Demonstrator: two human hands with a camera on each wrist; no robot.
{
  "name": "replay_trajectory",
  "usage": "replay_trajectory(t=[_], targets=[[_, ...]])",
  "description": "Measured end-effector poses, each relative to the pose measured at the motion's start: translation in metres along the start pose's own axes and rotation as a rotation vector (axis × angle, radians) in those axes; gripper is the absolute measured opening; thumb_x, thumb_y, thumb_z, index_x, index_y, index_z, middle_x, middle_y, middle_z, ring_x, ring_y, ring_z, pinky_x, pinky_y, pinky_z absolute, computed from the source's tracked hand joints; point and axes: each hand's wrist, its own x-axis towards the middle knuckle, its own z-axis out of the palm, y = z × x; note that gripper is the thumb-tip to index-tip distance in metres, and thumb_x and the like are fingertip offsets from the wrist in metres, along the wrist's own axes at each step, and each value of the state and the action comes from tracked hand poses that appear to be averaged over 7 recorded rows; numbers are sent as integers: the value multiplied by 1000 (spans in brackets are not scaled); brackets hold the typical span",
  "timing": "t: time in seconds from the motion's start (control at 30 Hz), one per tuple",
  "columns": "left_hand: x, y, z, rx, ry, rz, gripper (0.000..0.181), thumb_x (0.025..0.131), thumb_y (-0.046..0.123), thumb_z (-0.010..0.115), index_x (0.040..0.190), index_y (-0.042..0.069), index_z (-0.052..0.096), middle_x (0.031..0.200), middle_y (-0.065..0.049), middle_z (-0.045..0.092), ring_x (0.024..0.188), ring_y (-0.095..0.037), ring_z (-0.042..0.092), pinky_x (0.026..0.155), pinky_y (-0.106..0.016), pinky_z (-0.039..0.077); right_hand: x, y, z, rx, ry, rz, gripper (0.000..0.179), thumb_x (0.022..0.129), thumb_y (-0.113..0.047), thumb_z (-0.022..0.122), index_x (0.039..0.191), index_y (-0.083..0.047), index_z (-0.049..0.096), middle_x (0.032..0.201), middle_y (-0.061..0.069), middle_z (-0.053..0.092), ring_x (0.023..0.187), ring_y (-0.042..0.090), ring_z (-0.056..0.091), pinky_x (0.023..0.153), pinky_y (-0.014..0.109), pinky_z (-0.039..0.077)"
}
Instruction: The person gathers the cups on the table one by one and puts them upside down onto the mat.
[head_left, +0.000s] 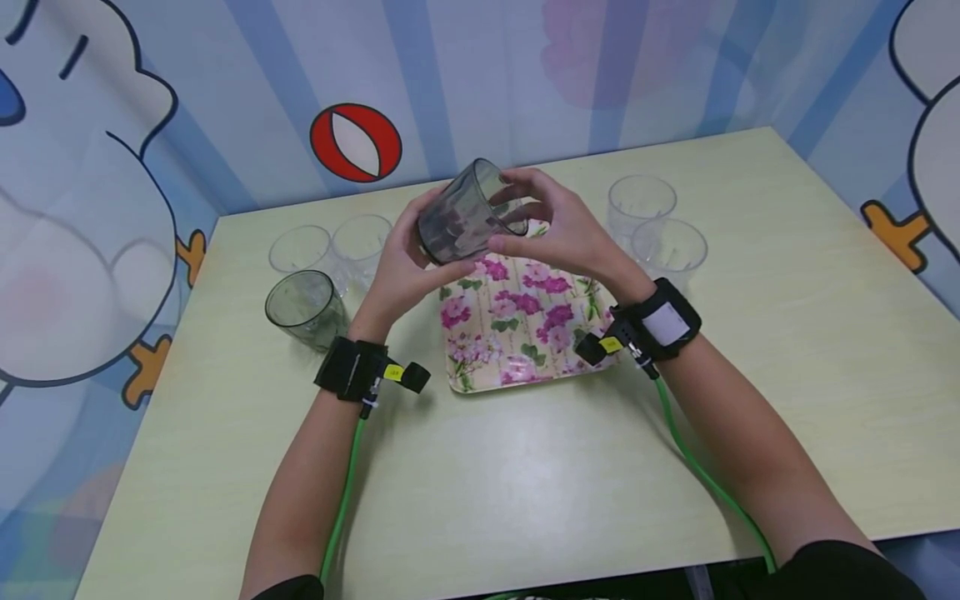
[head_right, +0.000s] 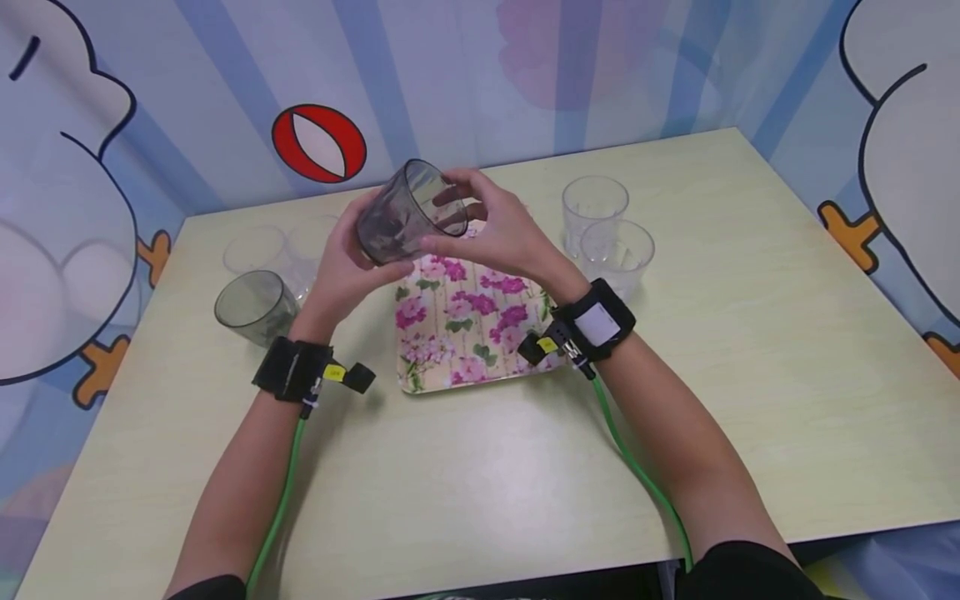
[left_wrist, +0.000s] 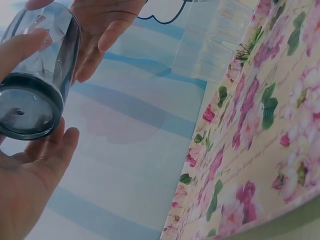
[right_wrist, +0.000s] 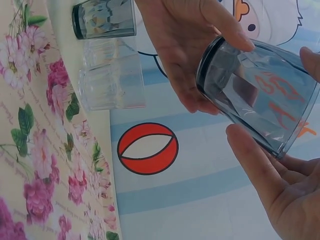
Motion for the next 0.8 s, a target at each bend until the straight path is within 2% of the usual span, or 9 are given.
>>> replay_trajectory(t=[0.13,0.43,0.67,0.8], targets=[[0,2,-1,-6,4,-1,81,79,7,75,147,16,33,146,-6,39,127,-18,45,101,-28,50,0,0,-1,-10,0,4,85,79,-42,75,147,-13,34,139,12,50,124,30,55,104,46,49],[1,3,-2,-55,14,11,81,78,5,75,147,13,34,143,-5,40,127,-18,44,100,-25,51,-1,0,-2,-10,-8,21,88,77,-51,74,147,-16,34,141,12,49,126,30,54,103,45,49],[0,3,-3,-75,27,24,86,74,20,81,146,13,35,143,-5,40,128,-19,43,99,-23,51,-2,1,-1,5,-18,34,98,71,-62,73,148,-18,32,146,10,44,124,29,54,97,47,51],[1,4,-3,-97,31,51,92,73,26,83,147,9,32,142,-4,40,129,-19,43,101,-23,51,-2,1,-1,6,-20,37,102,69,-65,72,149,-17,32,146,10,44,123,29,54,96,46,52]])
